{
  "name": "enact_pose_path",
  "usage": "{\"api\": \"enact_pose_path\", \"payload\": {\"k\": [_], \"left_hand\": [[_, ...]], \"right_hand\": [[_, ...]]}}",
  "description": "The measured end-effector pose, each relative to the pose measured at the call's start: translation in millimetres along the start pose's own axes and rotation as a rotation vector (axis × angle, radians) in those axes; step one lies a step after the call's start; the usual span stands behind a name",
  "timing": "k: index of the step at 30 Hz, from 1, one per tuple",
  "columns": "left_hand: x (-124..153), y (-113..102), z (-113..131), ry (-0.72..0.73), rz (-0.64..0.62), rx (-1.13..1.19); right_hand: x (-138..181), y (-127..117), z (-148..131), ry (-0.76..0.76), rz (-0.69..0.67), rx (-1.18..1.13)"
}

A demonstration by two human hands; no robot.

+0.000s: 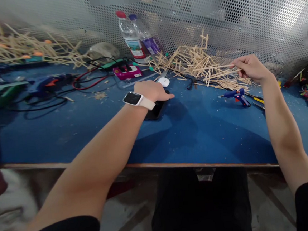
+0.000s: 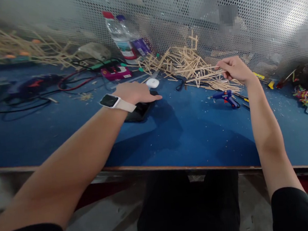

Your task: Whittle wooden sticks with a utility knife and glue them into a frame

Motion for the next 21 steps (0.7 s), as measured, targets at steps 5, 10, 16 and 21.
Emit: {"api": "enact_pose_path", "payload": {"k": [5,10,16,21], "left_hand": [[-13,6,-6,0.025,0.006,0.036],[-16,10,-6,0.049,-0.026,-0.005],[2,0,2,0.052,-0.115,-0.025],[23,-12,8,0.010,-0.225,-0.009]], "right_hand": [[2,8,-16,-0.019,-0.061,0.005],[3,12,-27,-0.028,-0.061,-0.011],[6,17,-43,-0.081,-0.094,-0.043],[7,44,-53,-0.104,-0.296,-0.008]]}}
Point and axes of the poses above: each hand's wrist, its own x-axis away from the middle knuckle, its own y-axis out of the palm, z = x × y, the point moved 5 cm from there along -x, towards the middle knuckle, and after that the axes turned 11 degrees about -y, right-handed, at the moved point
